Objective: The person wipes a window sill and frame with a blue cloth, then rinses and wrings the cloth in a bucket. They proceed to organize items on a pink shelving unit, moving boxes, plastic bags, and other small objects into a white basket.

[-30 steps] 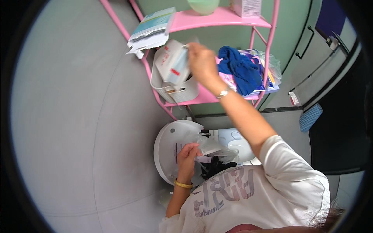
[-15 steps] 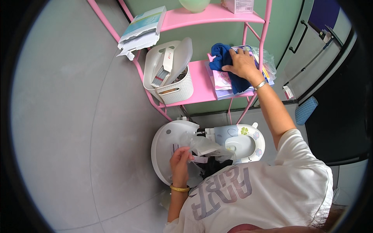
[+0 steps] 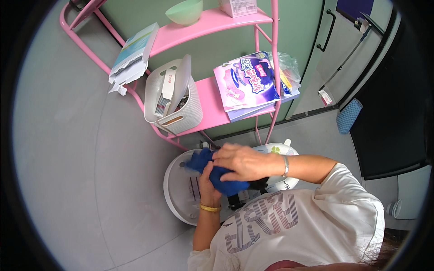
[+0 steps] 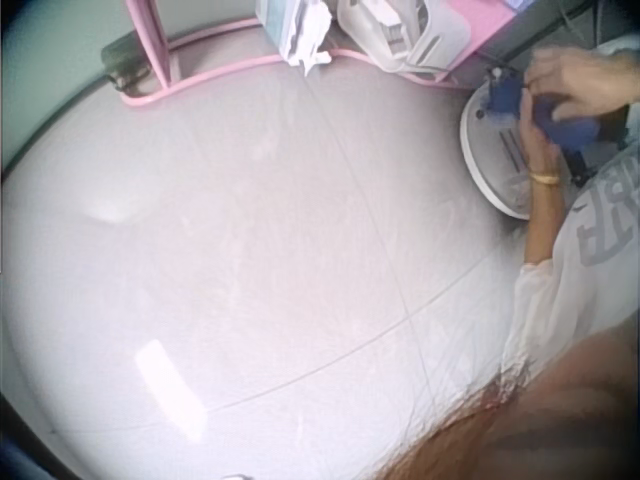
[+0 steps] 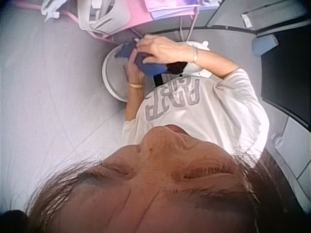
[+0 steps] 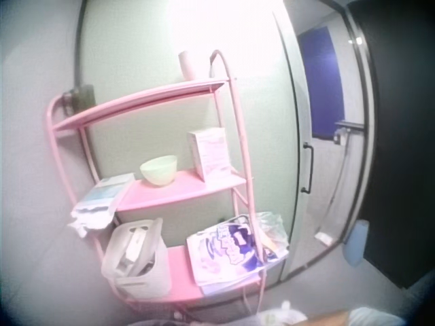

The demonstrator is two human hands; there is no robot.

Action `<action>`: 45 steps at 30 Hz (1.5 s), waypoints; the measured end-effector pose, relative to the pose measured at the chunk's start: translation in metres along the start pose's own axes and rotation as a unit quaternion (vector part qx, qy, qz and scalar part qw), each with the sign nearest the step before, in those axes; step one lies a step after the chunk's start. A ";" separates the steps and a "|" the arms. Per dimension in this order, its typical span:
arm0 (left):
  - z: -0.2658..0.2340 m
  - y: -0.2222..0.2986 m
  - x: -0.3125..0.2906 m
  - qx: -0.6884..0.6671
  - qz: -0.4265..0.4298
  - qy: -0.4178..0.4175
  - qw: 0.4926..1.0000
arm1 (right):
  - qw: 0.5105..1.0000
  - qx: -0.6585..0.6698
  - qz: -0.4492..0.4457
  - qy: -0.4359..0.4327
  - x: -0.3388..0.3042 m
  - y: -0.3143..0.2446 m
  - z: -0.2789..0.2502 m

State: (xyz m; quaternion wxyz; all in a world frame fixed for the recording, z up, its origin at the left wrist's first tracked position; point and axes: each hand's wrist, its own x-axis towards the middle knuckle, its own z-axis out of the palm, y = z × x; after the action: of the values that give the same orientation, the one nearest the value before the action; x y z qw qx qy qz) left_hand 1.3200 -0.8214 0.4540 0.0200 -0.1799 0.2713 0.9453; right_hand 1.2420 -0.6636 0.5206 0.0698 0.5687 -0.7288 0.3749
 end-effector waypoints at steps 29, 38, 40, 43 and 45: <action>-0.022 -0.023 -0.024 0.017 0.003 0.011 1.000 | 0.939 -0.310 -0.100 0.115 0.006 0.080 -0.092; 0.010 -0.029 0.012 0.021 0.044 -0.034 0.998 | 0.976 -0.197 -0.080 -0.050 -0.057 0.034 -0.037; 0.002 -0.033 0.017 0.031 0.029 -0.009 0.999 | 0.979 -0.178 -0.079 -0.063 -0.062 0.030 -0.041; -0.021 -0.038 0.011 -0.013 0.041 -0.001 0.999 | 0.993 -0.118 -0.008 -0.008 -0.067 0.009 -0.070; -0.028 -0.040 0.003 -0.043 0.046 -0.019 0.998 | 0.986 -0.116 0.070 0.092 -0.078 0.013 -0.086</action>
State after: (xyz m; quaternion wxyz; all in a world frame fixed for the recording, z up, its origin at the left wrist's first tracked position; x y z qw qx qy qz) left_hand 1.3322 -0.8022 0.4105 -0.0265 -0.1503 0.2378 0.9592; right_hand 1.2297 -0.5478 0.5343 0.1755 0.4674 -0.7961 0.3420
